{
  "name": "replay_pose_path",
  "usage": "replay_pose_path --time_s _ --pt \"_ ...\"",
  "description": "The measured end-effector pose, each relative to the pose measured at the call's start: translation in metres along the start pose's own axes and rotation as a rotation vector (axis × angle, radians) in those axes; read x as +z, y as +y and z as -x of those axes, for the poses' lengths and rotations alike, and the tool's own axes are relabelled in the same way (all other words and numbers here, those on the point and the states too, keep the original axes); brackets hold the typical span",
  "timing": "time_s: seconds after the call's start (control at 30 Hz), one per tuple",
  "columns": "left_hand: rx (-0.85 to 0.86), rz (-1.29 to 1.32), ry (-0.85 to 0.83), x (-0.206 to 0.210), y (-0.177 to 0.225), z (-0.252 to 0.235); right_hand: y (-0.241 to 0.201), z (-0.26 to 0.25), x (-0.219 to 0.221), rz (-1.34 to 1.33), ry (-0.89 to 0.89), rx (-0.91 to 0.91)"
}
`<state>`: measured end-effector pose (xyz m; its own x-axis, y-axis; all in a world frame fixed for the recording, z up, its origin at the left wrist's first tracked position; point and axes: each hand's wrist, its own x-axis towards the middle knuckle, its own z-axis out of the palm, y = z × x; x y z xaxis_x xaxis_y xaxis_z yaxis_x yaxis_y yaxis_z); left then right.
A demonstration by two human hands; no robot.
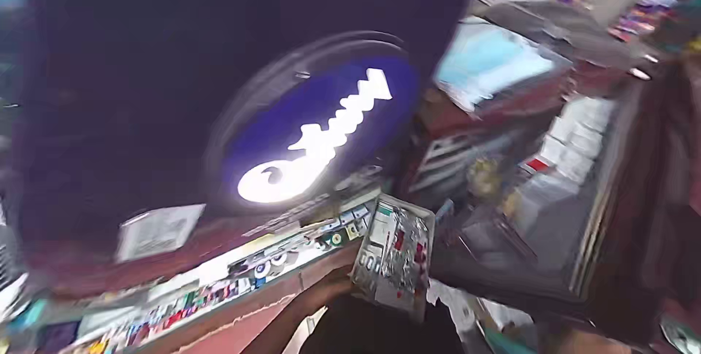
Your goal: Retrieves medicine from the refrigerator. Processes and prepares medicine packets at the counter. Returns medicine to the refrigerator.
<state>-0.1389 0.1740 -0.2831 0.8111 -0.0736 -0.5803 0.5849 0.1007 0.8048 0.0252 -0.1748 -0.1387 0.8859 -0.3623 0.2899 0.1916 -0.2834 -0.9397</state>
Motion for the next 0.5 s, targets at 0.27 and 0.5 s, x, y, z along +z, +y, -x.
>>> replay_pose_path --time_s 0.27,0.5 --pt "-0.419 -0.439 0.058 0.139 0.208 0.006 0.023 -0.013 -0.038 -0.297 0.459 -0.182" --pt "0.054 -0.259 -0.284 0.07 0.101 -0.145 0.046 -0.009 -0.035 0.441 0.554 -0.203"
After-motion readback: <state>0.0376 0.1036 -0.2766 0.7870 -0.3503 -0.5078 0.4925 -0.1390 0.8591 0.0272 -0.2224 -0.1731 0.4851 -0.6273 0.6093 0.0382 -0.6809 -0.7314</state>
